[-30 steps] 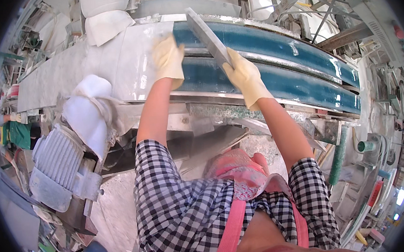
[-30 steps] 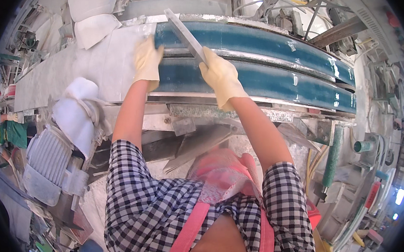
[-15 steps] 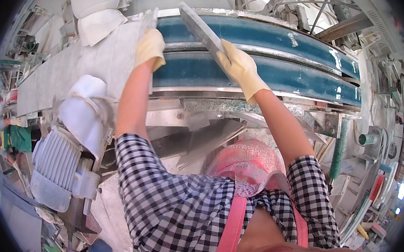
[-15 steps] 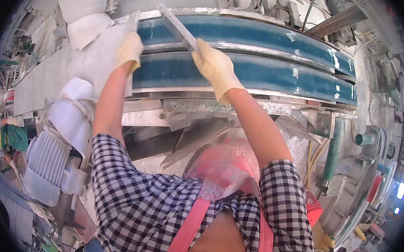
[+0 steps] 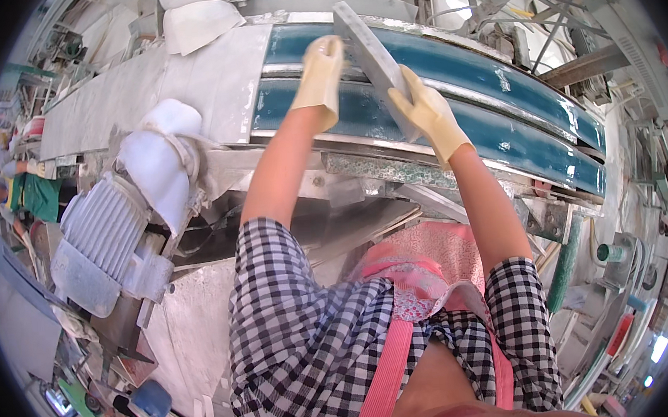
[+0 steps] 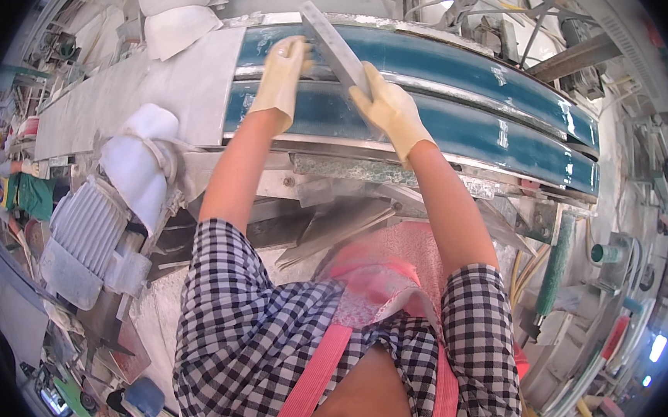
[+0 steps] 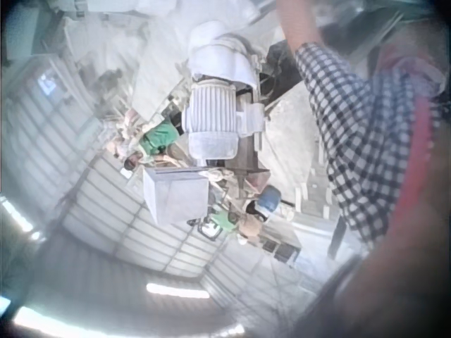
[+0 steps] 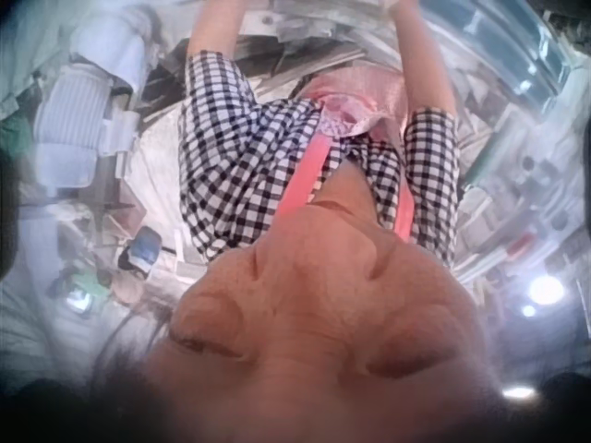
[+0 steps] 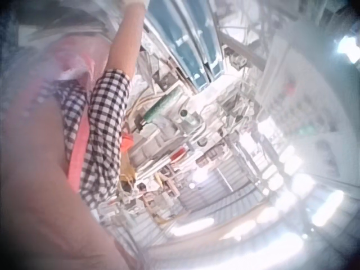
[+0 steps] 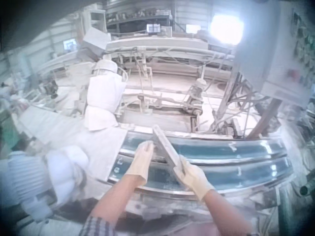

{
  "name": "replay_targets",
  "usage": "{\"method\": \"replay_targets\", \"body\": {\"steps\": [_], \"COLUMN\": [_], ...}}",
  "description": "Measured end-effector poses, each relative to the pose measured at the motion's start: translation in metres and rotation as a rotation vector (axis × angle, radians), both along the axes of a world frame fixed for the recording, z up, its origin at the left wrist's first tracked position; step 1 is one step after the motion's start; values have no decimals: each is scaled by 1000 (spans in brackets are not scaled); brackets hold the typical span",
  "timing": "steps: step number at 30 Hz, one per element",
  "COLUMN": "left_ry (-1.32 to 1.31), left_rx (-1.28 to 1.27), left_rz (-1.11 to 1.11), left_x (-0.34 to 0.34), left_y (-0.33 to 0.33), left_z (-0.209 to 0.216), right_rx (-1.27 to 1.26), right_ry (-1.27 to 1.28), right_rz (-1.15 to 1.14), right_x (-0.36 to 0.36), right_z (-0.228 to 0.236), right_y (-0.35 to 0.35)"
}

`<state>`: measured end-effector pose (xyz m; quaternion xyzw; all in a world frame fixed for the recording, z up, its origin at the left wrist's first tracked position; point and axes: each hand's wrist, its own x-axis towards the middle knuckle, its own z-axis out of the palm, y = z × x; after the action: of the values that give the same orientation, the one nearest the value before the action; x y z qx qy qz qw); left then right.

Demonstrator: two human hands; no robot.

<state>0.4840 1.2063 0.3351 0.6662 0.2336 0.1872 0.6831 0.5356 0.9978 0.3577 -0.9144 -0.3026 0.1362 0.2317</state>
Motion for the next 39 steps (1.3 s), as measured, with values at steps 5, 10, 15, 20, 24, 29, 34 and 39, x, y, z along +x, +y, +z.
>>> {"method": "replay_targets", "body": {"steps": [5, 10, 15, 20, 24, 29, 34, 39], "left_ry": [833, 1172, 1342, 1099, 860, 277, 52, -19], "left_rx": [1280, 1168, 1138, 1156, 1023, 996, 27, -368], "left_rz": [106, 226, -130, 175, -2, -353, -176, -243], "left_x": [-37, -24, 5, 8, -6, -30, -9, 5], "left_y": [104, 145, 147, 139, 164, 115, -2, -30], "left_z": [-20, -50, -56, -58, -14, 12, -16, -5], "right_rx": [-129, -150, -120, -36, -71, -51, 11, -20], "right_ry": [-10, -18, -38, -81, -12, -39, -33, -80], "right_rz": [-64, -118, -105, -87, -105, -114, -101, -52], "right_x": [1, 0, 1, 0, 1, 0, 2, 8], "right_z": [4, 0, -4, 2, 7, 6, -1, -8], "right_y": [7, 6, 2, 0, 1, 0, -5, -10]}}
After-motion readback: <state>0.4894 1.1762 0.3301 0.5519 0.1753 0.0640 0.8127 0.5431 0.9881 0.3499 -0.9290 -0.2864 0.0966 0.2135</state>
